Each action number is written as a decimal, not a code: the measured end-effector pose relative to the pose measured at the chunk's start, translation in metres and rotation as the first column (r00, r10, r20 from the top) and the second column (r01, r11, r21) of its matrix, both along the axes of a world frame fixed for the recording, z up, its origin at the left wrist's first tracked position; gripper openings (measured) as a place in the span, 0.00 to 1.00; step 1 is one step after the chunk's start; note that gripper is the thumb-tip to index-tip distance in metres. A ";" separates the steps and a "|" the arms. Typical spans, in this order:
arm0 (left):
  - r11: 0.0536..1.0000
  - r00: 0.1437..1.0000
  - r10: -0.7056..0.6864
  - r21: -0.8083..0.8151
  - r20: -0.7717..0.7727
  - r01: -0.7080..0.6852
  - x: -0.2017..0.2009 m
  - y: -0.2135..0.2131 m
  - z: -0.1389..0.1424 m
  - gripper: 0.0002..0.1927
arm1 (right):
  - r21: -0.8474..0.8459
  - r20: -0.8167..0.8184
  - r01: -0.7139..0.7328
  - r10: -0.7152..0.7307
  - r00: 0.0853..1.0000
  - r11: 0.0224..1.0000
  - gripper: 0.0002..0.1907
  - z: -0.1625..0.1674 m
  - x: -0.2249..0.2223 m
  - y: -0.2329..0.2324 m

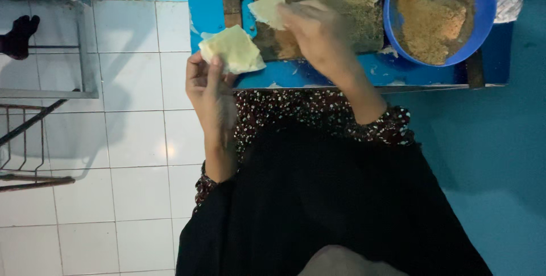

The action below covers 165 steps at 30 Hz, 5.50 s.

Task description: The person sits at a small blue table and folds thin pastry sheets into small parcels on a wooden cutting board, pressing the edges closed by hand. A blue bowl of brown filling sits beside the board, and finished folded pieces are stacked to the side as the person repeats the folding cycle.

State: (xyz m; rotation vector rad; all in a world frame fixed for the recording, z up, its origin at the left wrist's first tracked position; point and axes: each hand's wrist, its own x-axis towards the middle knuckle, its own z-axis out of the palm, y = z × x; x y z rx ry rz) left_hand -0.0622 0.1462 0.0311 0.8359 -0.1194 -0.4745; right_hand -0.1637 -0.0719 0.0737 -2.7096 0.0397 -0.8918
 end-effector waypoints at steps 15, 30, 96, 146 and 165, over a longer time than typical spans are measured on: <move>0.994 0.977 -0.098 0.074 0.190 0.085 -0.030 -0.041 -0.005 0.13 | 0.438 0.023 -0.070 0.067 0.997 0.896 0.08 0.014 -0.021 0.040; 0.987 0.968 -0.076 0.158 0.238 0.039 -0.028 -0.040 -0.007 0.13 | 0.922 -0.006 -0.086 0.236 0.972 0.376 0.02 -0.019 -0.022 0.017; 0.701 0.649 -0.019 0.473 0.760 -0.533 -0.010 -0.024 0.007 0.07 | -0.322 0.152 0.137 -0.091 0.984 0.937 0.07 -0.017 -0.010 0.008; 0.874 0.856 -0.001 0.417 0.517 -0.251 -0.005 -0.006 0.041 0.06 | -0.259 0.154 0.152 -0.115 0.981 0.954 0.04 -0.008 -0.011 -0.021; 0.966 0.616 -0.171 0.253 0.769 -0.047 -0.027 -0.036 0.025 0.11 | 0.945 0.232 -0.279 0.255 0.939 0.168 0.10 -0.007 -0.034 0.007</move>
